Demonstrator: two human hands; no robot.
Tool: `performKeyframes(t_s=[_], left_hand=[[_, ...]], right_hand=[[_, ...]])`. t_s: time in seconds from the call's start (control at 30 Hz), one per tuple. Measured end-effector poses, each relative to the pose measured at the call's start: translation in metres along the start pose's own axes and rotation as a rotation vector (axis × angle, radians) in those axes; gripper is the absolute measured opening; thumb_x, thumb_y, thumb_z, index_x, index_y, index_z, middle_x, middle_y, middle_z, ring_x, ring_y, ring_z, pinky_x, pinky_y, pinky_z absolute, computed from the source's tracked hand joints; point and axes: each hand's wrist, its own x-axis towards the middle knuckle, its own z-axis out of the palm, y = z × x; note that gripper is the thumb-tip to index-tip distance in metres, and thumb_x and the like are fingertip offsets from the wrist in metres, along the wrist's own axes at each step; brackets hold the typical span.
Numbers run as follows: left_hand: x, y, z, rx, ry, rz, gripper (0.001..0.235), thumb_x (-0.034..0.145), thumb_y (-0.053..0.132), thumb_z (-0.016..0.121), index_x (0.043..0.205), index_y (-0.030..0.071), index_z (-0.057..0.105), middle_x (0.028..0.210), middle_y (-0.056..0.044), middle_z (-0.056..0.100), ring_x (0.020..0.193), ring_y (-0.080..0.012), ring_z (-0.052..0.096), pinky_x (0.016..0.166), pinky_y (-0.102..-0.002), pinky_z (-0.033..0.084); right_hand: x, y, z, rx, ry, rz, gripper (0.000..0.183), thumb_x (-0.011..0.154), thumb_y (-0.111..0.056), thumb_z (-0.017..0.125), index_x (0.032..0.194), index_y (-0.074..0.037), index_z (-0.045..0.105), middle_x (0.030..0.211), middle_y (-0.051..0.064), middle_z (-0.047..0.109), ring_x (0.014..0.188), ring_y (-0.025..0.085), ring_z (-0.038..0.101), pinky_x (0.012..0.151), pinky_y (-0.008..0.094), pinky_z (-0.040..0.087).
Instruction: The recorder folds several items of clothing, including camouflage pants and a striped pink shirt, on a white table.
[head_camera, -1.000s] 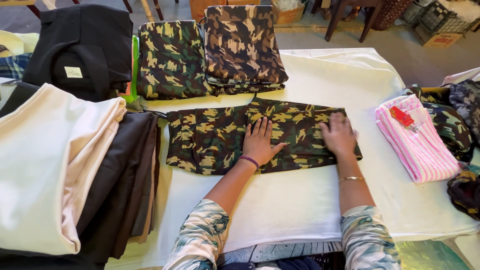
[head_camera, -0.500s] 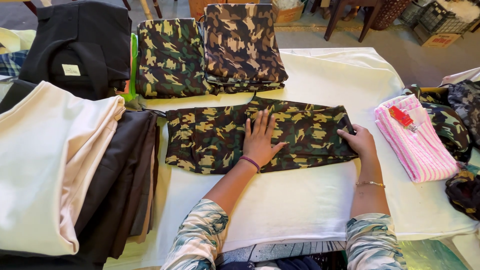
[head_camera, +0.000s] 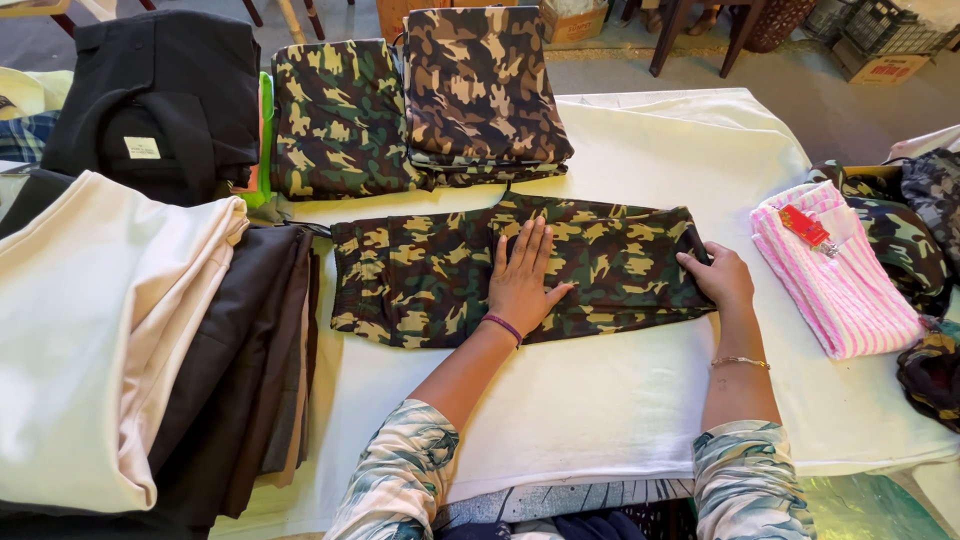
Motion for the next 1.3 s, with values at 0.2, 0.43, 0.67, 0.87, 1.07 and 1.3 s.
performKeyframes(t_s=[0.2,0.43,0.67,0.87,1.07,1.3], left_hand=[[0.0,0.0,0.002,-0.005,-0.018,-0.003,0.101,0.095,0.075,0.039,0.166,0.011,0.005,0.173,-0.006,0.001,0.159,-0.0207,-0.005,0.126,-0.049,-0.005],[0.001,-0.001,0.0,0.005,-0.013,0.0,0.102,0.095,0.076,0.039,0.165,0.009,0.007,0.173,-0.006,0.002,0.159,-0.0213,-0.003,0.126,-0.05,-0.005],[0.013,-0.014,-0.019,-0.231,0.279,-0.064,0.095,0.096,0.075,0.05,0.156,0.006,0.022,0.164,-0.015,0.035,0.153,-0.0294,0.027,0.119,-0.052,0.02],[0.021,-0.064,0.008,-1.516,-0.256,-0.358,0.071,0.083,0.037,0.08,0.137,-0.005,0.059,0.117,-0.01,0.072,0.1,-0.0205,0.066,0.083,-0.04,0.055],[-0.017,-0.184,-0.044,-1.735,0.09,-0.425,0.064,0.083,0.016,0.083,0.137,-0.005,0.057,0.117,-0.011,0.072,0.1,-0.0222,0.067,0.087,-0.036,0.054],[-0.063,-0.264,0.011,-0.544,0.219,-0.67,0.071,0.087,0.03,0.081,0.134,-0.006,0.043,0.12,-0.031,0.063,0.112,-0.045,0.063,0.093,-0.049,0.051]], right_hand=[[-0.003,-0.004,-0.001,-0.04,-0.002,0.026,0.047,0.084,-0.053,0.077,0.118,-0.021,0.077,0.092,0.009,0.078,0.083,0.024,0.073,0.075,0.041,0.055],[0.0,-0.003,0.001,-0.056,0.005,0.02,0.046,0.084,-0.051,0.078,0.119,-0.02,0.076,0.093,0.009,0.077,0.083,0.024,0.072,0.074,0.041,0.055],[-0.024,-0.066,0.015,0.851,-0.233,-0.22,0.043,0.098,-0.016,0.068,0.139,-0.001,0.063,0.11,0.008,0.071,0.094,0.014,0.064,0.085,0.029,0.053],[-0.13,-0.173,-0.014,0.818,-0.858,-0.61,0.082,0.092,-0.021,0.069,0.16,-0.012,0.026,0.14,0.015,0.062,0.124,0.023,0.063,0.106,0.039,0.048],[-0.069,-0.117,0.03,0.622,-0.593,-0.43,0.063,0.095,-0.026,0.069,0.152,-0.008,0.05,0.138,0.015,0.068,0.126,0.021,0.064,0.11,0.036,0.048],[-0.089,-0.146,0.054,0.38,-0.441,-0.311,0.063,0.094,-0.032,0.069,0.152,-0.016,0.05,0.129,0.013,0.072,0.11,0.019,0.069,0.102,0.034,0.052]])
